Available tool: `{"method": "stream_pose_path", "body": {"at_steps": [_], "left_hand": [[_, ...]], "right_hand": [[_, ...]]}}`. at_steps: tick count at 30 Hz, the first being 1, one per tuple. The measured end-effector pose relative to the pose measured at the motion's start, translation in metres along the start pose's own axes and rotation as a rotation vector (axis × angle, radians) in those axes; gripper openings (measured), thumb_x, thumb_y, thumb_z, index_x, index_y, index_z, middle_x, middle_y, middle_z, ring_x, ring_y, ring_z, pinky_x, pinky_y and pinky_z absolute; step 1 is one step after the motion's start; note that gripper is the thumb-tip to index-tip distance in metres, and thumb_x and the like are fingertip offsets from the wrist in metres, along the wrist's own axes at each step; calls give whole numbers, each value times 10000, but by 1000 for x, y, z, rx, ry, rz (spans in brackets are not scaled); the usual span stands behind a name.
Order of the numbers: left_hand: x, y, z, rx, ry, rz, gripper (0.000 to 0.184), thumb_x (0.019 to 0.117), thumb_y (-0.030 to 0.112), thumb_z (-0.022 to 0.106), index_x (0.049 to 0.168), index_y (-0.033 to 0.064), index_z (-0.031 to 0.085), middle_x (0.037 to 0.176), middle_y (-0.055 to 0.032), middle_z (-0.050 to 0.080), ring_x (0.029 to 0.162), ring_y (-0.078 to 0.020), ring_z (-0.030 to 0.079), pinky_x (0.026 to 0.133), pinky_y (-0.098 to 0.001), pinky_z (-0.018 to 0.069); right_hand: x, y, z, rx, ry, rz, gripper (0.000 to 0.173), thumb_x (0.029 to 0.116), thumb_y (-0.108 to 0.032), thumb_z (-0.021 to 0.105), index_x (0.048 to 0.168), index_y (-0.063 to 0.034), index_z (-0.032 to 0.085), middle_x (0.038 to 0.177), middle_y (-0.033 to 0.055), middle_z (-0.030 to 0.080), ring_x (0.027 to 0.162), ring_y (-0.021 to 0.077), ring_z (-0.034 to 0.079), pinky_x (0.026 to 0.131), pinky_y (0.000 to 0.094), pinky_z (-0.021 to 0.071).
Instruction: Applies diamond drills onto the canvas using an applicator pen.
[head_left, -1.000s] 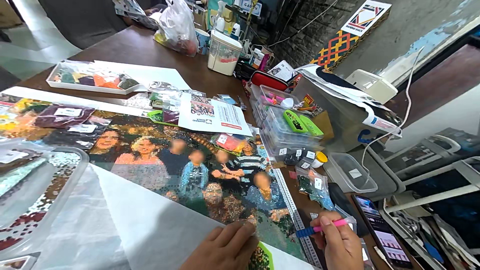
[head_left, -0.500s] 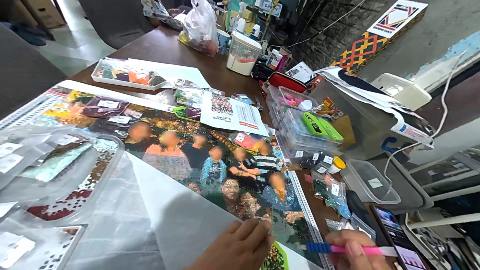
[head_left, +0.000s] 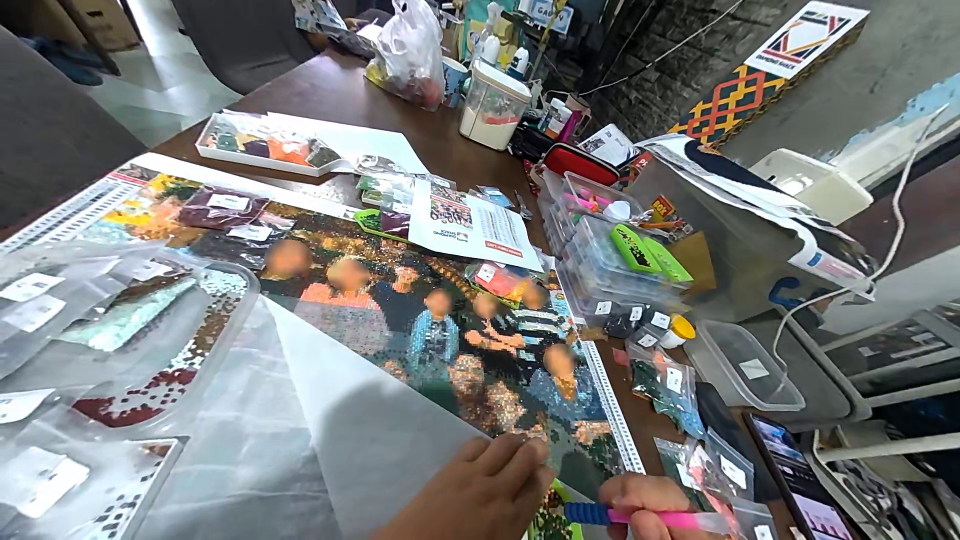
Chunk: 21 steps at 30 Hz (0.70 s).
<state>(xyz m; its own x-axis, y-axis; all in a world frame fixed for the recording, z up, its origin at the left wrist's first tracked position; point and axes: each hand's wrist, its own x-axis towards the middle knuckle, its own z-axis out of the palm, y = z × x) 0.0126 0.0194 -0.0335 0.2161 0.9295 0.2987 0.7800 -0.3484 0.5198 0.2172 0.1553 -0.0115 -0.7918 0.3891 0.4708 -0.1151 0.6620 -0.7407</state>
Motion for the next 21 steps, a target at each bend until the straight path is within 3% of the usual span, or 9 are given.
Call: {"method": "stream_pose_path", "body": {"at_steps": [14,21], "left_hand": [[0,0,2,3,9,-3,927,768,714,698,1329,-19,603,1452,-216,547,1283,-381,558,928,-501,486],[1,0,2,-4,18,2,924,760,706,709,1325,-17,604,1446,-217,550,1279,-382,560,923,-503,488]], "right_hand": [[1,1,1,-31,-14,0,264,1109,-324,424,1089,-127,599,966,-51,675,867,-76,634,739,94,514],[2,-1,0,9,27,83,296,1105,-385,402,1096,-190,624,958,-108,702,805,-86,638,672,101,522]]}}
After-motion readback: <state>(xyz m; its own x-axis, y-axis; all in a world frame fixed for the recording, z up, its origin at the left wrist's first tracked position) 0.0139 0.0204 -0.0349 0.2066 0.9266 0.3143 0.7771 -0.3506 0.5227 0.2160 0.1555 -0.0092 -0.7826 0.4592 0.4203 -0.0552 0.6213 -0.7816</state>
